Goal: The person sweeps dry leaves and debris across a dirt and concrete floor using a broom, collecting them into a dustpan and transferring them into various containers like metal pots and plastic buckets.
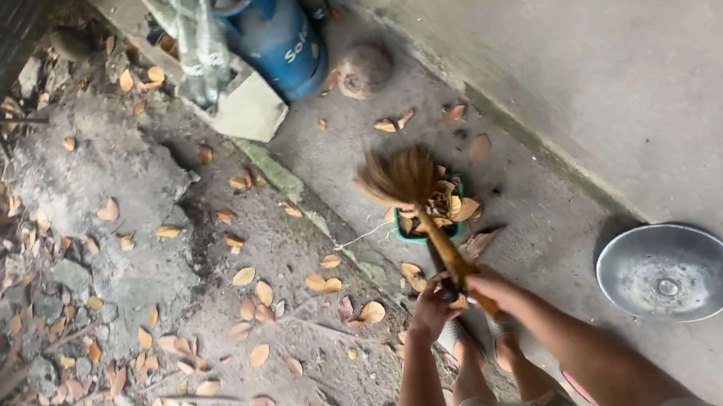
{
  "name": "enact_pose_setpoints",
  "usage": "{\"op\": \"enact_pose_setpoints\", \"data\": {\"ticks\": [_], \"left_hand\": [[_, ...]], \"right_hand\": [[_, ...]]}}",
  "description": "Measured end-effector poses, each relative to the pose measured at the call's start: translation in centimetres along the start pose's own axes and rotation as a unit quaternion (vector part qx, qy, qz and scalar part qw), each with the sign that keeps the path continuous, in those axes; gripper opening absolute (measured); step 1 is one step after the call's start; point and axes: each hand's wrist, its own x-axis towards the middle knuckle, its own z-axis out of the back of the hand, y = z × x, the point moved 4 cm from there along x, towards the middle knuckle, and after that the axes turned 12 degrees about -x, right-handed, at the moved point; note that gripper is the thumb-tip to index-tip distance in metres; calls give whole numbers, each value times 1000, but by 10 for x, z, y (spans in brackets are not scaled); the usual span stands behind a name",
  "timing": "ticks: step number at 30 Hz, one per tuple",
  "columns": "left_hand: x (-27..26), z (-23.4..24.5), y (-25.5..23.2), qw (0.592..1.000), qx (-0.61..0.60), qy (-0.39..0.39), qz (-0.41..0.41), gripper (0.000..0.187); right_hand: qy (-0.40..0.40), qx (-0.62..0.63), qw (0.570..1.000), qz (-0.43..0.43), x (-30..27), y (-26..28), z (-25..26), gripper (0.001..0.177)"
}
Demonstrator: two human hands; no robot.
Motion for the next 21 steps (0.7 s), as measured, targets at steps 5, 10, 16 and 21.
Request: {"op": "enact_pose_setpoints", "data": {"ticks": [5, 10, 16, 21], "left_hand": [[0, -7, 3, 952, -306, -11, 18, 18], [-5, -5, -3, 954, -289, -73, -15, 32], [-50, 10, -7, 942, -310, -129, -12, 55], [-100, 37, -9, 952, -300, -60, -32, 18]], "right_hand": [[-87, -78, 993, 27, -84, -29, 64, 64], [-226, -132, 965, 27, -149, -35, 143, 75], [-255, -75, 952, -155, -130, -91, 202, 41], [-233, 24, 935, -266, -88, -142, 193, 44]]}}
